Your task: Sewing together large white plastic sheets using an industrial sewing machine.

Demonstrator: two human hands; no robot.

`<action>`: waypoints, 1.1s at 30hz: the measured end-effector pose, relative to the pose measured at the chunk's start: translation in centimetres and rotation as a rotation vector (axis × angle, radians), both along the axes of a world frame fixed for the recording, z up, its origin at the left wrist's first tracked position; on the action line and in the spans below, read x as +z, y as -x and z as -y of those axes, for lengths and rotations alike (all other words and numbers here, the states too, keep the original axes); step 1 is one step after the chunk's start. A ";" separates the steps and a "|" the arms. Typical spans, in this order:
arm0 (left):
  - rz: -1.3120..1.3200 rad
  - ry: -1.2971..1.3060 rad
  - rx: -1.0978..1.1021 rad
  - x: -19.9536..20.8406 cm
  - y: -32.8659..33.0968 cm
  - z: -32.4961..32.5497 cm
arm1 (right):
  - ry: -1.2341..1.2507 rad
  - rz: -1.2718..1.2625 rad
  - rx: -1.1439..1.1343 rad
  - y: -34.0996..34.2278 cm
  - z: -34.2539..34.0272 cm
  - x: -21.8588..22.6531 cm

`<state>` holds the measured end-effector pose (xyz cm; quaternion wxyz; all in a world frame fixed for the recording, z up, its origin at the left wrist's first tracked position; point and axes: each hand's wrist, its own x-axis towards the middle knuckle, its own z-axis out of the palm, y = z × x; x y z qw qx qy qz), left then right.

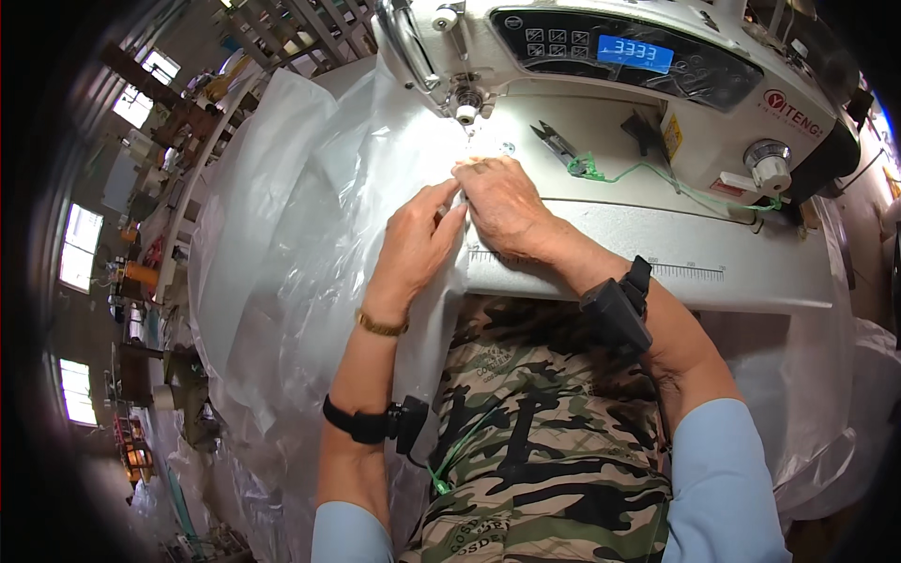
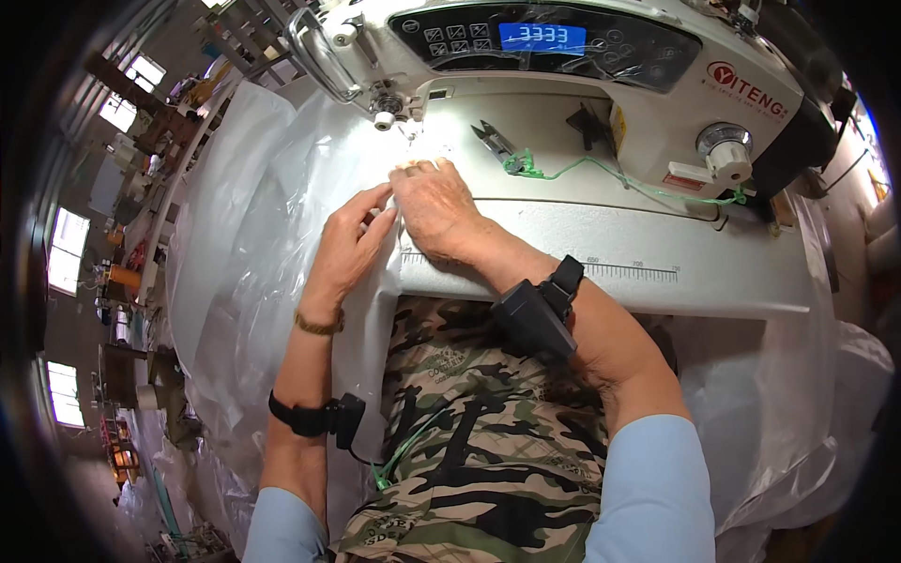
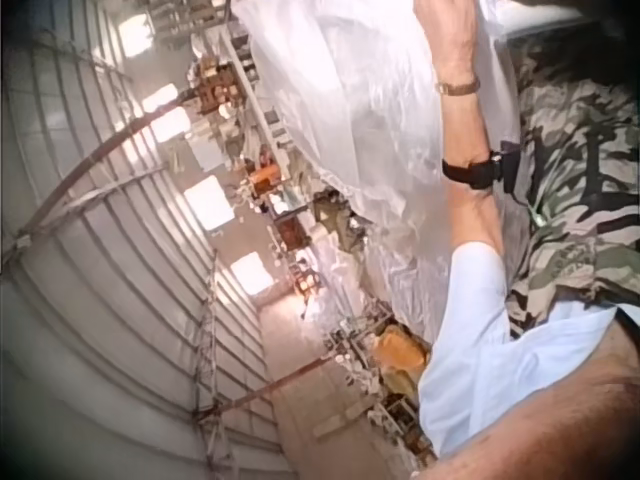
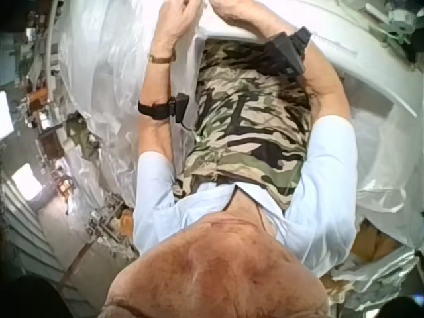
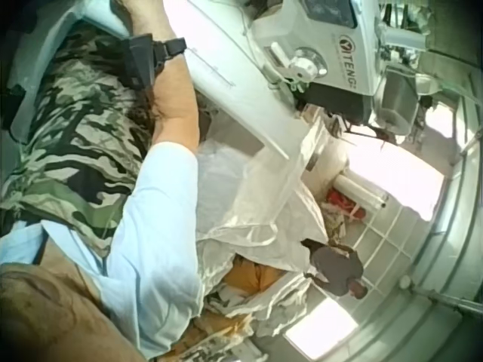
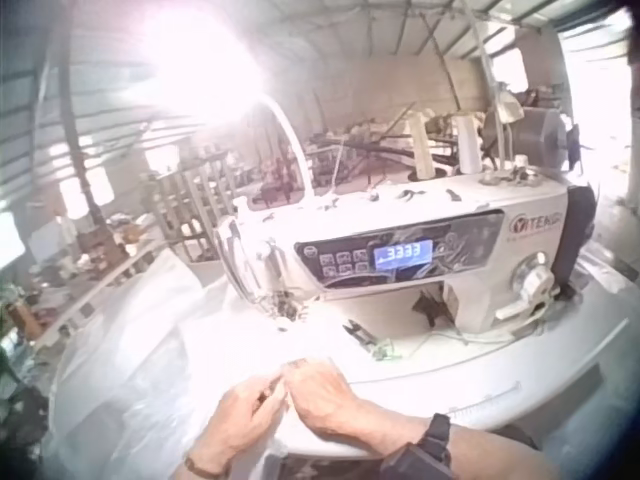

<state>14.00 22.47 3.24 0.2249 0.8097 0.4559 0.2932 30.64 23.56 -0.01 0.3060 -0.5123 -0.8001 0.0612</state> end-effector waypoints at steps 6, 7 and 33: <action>-0.264 -0.460 0.248 0.5 6.0 4.4 | -0.009 0.021 -0.006 -0.5 0.1 0.0; -0.258 -0.462 0.256 -0.6 7.5 4.0 | 0.033 0.039 0.005 -0.6 0.2 0.3; -0.201 -0.283 0.207 -6.0 13.9 -0.7 | 0.567 -1.033 0.375 10.3 9.1 -13.4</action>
